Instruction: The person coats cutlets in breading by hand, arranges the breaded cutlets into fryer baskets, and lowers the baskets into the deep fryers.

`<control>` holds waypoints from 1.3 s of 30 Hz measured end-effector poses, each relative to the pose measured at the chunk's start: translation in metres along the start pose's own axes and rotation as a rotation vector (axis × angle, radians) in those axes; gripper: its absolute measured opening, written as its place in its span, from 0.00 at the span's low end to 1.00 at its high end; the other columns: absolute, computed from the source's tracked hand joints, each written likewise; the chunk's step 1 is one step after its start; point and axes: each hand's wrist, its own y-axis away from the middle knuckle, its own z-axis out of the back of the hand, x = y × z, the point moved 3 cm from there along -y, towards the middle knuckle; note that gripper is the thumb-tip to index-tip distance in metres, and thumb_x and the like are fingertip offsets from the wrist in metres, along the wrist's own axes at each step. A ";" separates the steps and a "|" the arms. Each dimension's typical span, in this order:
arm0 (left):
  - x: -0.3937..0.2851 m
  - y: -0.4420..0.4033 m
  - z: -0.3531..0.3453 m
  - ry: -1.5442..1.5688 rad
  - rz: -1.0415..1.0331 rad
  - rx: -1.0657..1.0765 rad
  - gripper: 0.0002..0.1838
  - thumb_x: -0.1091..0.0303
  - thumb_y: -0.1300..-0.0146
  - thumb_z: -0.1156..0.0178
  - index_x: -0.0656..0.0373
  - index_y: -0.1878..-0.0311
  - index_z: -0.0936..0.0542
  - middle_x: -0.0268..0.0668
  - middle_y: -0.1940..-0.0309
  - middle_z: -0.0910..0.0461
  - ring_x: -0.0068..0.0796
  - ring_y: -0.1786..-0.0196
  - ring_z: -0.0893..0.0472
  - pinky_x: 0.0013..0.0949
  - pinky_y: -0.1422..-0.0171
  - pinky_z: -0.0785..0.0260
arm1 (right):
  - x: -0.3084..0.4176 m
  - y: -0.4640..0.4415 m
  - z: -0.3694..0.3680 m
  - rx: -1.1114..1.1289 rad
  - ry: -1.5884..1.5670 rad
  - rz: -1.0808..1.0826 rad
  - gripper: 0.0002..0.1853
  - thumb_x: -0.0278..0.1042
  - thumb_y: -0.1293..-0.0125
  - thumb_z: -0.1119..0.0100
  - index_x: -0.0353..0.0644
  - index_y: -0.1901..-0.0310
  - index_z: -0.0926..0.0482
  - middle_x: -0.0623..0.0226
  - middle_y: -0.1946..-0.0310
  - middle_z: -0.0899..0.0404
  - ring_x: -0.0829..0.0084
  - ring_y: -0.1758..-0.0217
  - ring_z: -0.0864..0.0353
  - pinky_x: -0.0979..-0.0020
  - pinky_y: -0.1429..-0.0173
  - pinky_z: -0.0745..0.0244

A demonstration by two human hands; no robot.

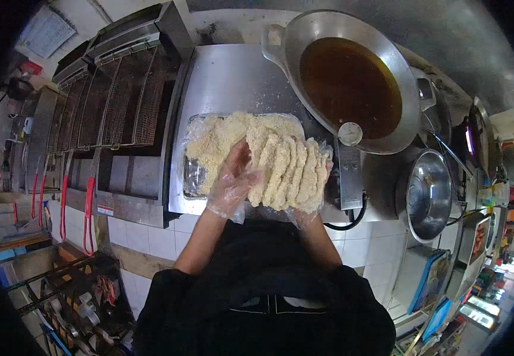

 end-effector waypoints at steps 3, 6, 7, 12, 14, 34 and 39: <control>0.000 -0.001 0.004 -0.042 -0.016 0.002 0.51 0.63 0.46 0.26 0.63 0.25 0.46 0.44 0.31 0.36 0.37 0.28 0.36 0.41 0.24 0.45 | 0.000 -0.002 -0.001 0.113 -0.319 -0.032 0.40 0.68 0.28 0.68 0.48 0.24 0.49 0.62 0.23 0.49 0.61 0.21 0.51 0.53 0.19 0.60; -0.004 -0.003 -0.007 -0.212 -0.150 0.050 0.54 0.65 0.47 0.24 0.63 0.24 0.50 0.45 0.30 0.38 0.38 0.28 0.37 0.41 0.24 0.43 | 0.001 -0.003 -0.005 0.218 -0.373 -0.035 0.40 0.66 0.27 0.68 0.47 0.24 0.50 0.63 0.22 0.50 0.61 0.20 0.52 0.54 0.18 0.61; -0.006 -0.002 -0.012 -0.278 -0.208 0.070 0.55 0.66 0.48 0.24 0.63 0.24 0.51 0.46 0.30 0.38 0.38 0.28 0.37 0.41 0.25 0.43 | 0.002 -0.004 -0.010 0.242 -0.377 -0.037 0.40 0.67 0.27 0.68 0.47 0.24 0.50 0.63 0.22 0.50 0.61 0.20 0.52 0.54 0.18 0.60; -0.002 0.000 -0.011 -0.481 -0.181 0.018 0.60 0.61 0.52 0.21 0.67 0.25 0.53 0.51 0.31 0.39 0.44 0.28 0.36 0.43 0.25 0.42 | 0.005 0.008 -0.024 0.193 -1.498 -0.206 0.39 0.68 0.29 0.65 0.48 0.25 0.44 0.63 0.23 0.47 0.59 0.22 0.47 0.53 0.20 0.56; 0.000 0.000 -0.012 -0.621 -0.240 0.023 0.61 0.59 0.53 0.21 0.70 0.26 0.53 0.53 0.32 0.39 0.46 0.29 0.36 0.43 0.25 0.41 | 0.006 0.006 -0.015 0.121 -1.227 -0.162 0.38 0.68 0.29 0.64 0.51 0.26 0.42 0.65 0.24 0.46 0.59 0.22 0.45 0.51 0.20 0.55; 0.007 0.006 -0.001 -1.079 -0.334 0.031 0.58 0.53 0.48 0.26 0.70 0.25 0.53 0.57 0.29 0.42 0.49 0.26 0.40 0.45 0.23 0.46 | 0.000 -0.002 -0.016 0.053 -0.135 -0.070 0.40 0.59 0.31 0.52 0.40 0.26 0.44 0.56 0.26 0.42 0.55 0.24 0.42 0.53 0.21 0.47; -0.003 0.000 0.000 -0.893 -0.019 0.155 0.54 0.45 0.34 0.41 0.70 0.24 0.61 0.61 0.24 0.56 0.55 0.21 0.54 0.46 0.19 0.63 | -0.021 -0.007 0.012 0.070 -0.353 -0.045 0.36 0.56 0.27 0.58 0.40 0.27 0.44 0.55 0.28 0.39 0.55 0.26 0.39 0.54 0.24 0.42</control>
